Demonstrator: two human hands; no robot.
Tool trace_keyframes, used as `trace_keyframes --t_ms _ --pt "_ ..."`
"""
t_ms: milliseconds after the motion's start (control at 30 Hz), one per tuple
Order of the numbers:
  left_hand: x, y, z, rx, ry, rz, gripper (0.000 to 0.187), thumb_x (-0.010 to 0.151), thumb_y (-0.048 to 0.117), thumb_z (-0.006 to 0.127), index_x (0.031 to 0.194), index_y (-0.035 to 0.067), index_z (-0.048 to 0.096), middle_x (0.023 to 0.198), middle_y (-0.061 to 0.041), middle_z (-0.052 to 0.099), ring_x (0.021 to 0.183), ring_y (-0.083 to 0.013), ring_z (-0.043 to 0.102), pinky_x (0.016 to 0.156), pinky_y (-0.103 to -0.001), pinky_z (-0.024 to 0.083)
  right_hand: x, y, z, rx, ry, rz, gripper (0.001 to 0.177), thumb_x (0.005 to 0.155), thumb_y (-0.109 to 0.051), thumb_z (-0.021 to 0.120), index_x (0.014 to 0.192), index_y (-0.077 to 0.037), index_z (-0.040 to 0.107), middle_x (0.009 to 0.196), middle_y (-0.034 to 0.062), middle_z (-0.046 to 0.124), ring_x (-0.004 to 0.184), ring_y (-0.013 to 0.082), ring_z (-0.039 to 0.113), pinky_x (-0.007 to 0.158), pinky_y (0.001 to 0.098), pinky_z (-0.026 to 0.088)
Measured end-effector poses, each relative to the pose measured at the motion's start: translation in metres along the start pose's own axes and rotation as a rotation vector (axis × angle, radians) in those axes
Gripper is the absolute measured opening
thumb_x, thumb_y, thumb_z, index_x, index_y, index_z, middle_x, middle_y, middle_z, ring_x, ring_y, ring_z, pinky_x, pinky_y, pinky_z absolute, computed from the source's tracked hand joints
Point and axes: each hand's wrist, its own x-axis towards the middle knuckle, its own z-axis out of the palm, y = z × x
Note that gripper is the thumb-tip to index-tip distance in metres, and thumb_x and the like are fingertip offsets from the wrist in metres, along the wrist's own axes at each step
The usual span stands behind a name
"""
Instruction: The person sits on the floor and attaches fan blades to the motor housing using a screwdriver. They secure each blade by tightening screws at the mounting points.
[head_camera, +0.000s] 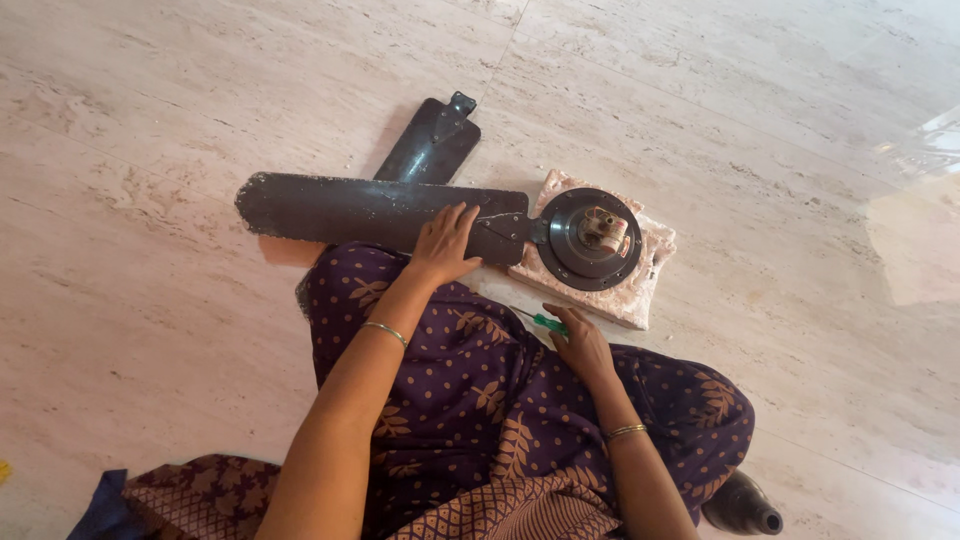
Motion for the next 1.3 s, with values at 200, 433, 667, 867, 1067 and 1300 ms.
trace_keyframes --t_ms 200,433,667,867,1067,1300 --pt "0.009 0.006 0.018 0.129 -0.051 0.017 0.109 0.080 0.052 0.078 0.161 0.016 0.015 0.169 -0.016 0.012 0.156 -0.0358 0.006 0.123 -0.054 0.018 0.003 0.016 0.005 -0.049 0.037 0.054 0.048 0.084 -0.016 0.075 0.131 -0.019 0.066 0.118 0.0130 0.071 0.107 0.0325 0.070 0.090 0.0432 0.056" --pt "0.018 0.013 0.029 0.103 -0.034 0.018 0.107 0.085 0.058 0.072 0.163 0.018 0.010 0.170 -0.014 0.005 0.156 -0.0349 0.003 0.124 -0.058 0.015 0.001 0.021 0.008 -0.014 0.124 0.056 0.045 0.085 -0.022 0.076 0.129 -0.014 0.067 0.128 0.0131 0.067 0.116 0.0343 0.065 0.094 0.0430 0.053" --pt "0.019 0.037 0.041 0.076 -0.040 0.032 0.108 0.085 0.061 0.070 0.163 0.018 0.010 0.171 -0.014 0.003 0.157 -0.0345 0.002 0.122 -0.060 0.015 -0.001 0.027 0.009 -0.017 0.125 0.076 0.045 0.086 -0.024 0.075 0.129 -0.014 0.067 0.126 0.0139 0.067 0.117 0.0343 0.065 0.097 0.0425 0.052" --pt "0.054 0.071 0.046 0.550 -0.119 0.259 0.122 0.076 0.059 0.080 0.166 0.016 0.008 0.172 -0.014 0.008 0.158 -0.0307 0.004 0.124 -0.060 0.012 -0.007 0.032 0.006 -0.086 0.224 0.076 0.043 0.084 -0.026 0.076 0.125 -0.013 0.070 0.125 0.0125 0.067 0.122 0.0339 0.057 0.102 0.0453 0.046" --pt "0.084 0.099 0.070 0.497 -0.207 0.092 0.115 0.081 0.054 0.077 0.164 0.013 0.009 0.171 -0.010 0.014 0.159 -0.0298 0.005 0.116 -0.072 0.019 -0.009 0.043 -0.011 -0.289 0.252 0.420 0.043 0.083 -0.034 0.081 0.118 -0.013 0.068 0.125 0.0135 0.062 0.123 0.0356 0.055 0.100 0.0485 0.048" --pt "0.096 0.106 0.112 0.578 -0.132 -0.022 0.099 0.093 0.046 0.065 0.164 0.012 0.005 0.167 -0.010 0.018 0.157 -0.0329 0.006 0.107 -0.076 0.027 0.005 0.074 -0.024 -0.222 0.329 0.568 0.076 0.071 -0.037 0.087 0.134 -0.009 0.055 0.137 0.0215 0.053 0.129 0.0419 0.046 0.095 0.0510 0.051"
